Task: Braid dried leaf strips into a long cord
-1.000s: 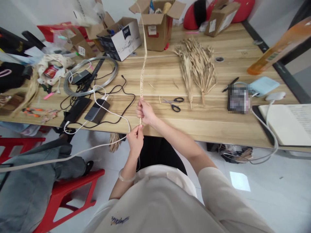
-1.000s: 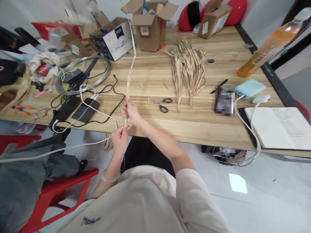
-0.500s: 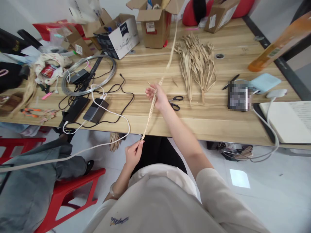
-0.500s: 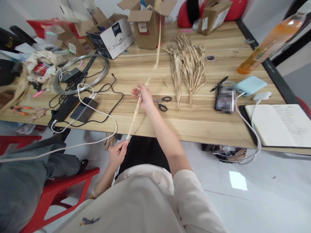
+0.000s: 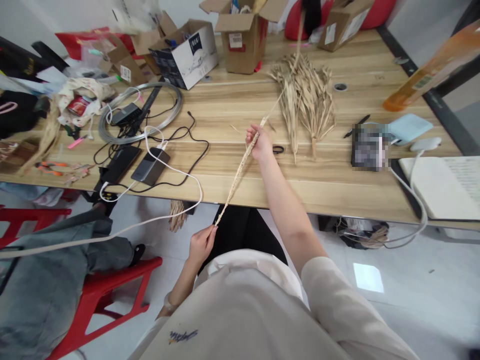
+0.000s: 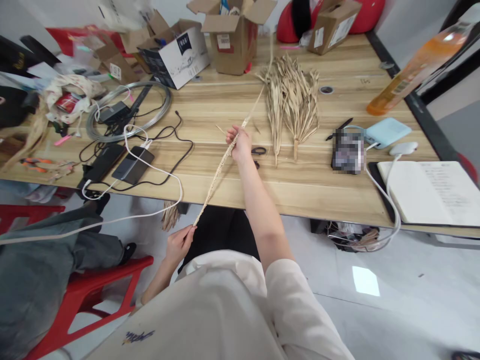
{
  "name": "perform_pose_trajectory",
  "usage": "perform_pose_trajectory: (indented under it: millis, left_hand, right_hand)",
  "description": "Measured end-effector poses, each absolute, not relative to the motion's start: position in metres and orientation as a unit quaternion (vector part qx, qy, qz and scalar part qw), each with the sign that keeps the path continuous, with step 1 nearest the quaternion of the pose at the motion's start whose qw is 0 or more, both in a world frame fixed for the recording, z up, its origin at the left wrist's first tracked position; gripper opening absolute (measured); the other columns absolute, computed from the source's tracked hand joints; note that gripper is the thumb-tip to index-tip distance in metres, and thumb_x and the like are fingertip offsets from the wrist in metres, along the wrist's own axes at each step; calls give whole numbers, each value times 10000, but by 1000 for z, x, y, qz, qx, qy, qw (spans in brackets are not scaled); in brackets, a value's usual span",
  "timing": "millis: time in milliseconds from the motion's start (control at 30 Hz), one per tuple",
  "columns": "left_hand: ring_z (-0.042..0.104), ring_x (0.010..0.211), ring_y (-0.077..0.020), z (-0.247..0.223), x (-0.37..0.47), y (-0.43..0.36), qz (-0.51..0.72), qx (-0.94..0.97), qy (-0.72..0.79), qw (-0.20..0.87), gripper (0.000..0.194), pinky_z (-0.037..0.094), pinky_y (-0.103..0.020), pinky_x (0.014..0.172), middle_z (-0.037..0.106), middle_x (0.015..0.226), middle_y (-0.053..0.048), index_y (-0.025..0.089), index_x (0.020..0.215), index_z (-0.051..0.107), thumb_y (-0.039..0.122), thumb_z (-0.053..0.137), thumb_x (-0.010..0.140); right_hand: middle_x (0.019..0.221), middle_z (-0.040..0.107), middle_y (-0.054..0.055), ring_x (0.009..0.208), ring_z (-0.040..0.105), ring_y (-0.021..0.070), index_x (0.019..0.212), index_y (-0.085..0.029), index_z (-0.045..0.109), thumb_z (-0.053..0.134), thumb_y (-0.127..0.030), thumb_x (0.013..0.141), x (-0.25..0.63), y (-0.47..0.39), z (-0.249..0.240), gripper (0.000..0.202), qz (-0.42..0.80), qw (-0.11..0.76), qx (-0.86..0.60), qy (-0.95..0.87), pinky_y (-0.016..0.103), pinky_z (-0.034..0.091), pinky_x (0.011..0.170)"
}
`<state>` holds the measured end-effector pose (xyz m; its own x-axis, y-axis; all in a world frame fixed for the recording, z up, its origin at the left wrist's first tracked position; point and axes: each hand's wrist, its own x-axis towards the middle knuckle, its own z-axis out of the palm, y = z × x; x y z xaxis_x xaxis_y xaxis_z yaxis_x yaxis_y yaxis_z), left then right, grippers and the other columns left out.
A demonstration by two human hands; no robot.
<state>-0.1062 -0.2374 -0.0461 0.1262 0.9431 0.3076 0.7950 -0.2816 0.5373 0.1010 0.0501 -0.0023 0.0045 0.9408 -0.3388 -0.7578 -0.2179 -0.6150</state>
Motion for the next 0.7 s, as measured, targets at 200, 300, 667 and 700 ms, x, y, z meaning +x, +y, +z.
perform_pose_trajectory:
  millis: [200, 300, 667, 700]
  left_hand:
    - [570, 493, -105, -49, -110, -246, 314, 729, 594, 130, 319, 462, -199, 545, 613, 548, -23, 155, 818, 683, 335, 432, 903]
    - [572, 507, -106, -52, -113, -252, 306, 728, 598, 140, 297, 461, -203, 544, 610, 565, -24, 148, 835, 673, 310, 434, 903]
    - [570, 536, -114, -65, -103, -266, 310, 656, 669, 163, 328, 472, -219, 569, 654, 650, -34, 139, 919, 654, 382, 436, 894]
    - [553, 515, -106, -65, -102, -266, 308, 654, 670, 167, 336, 462, -212, 558, 643, 628, -25, 140, 904, 656, 382, 423, 901]
  right_hand:
    - [537, 527, -82, 415, 462, 33, 821, -201, 487, 492, -267, 865, 97, 47, -4, 79, 679, 649, -322, -117, 131, 370, 397]
    - [505, 494, -92, 361, 402, 33, 812, -219, 454, 410, -333, 913, 98, 45, -4, 159, 657, 665, -337, -109, 136, 297, 352]
    - [418, 195, -111, 289, 154, 42, 658, -215, 326, 257, -459, 960, 103, 38, 1, 394, 689, 653, -284, -135, 171, 103, 305]
    - [421, 190, -111, 290, 147, 41, 650, -215, 309, 258, -478, 955, 103, 37, 2, 406, 693, 646, -286, -142, 171, 102, 305]
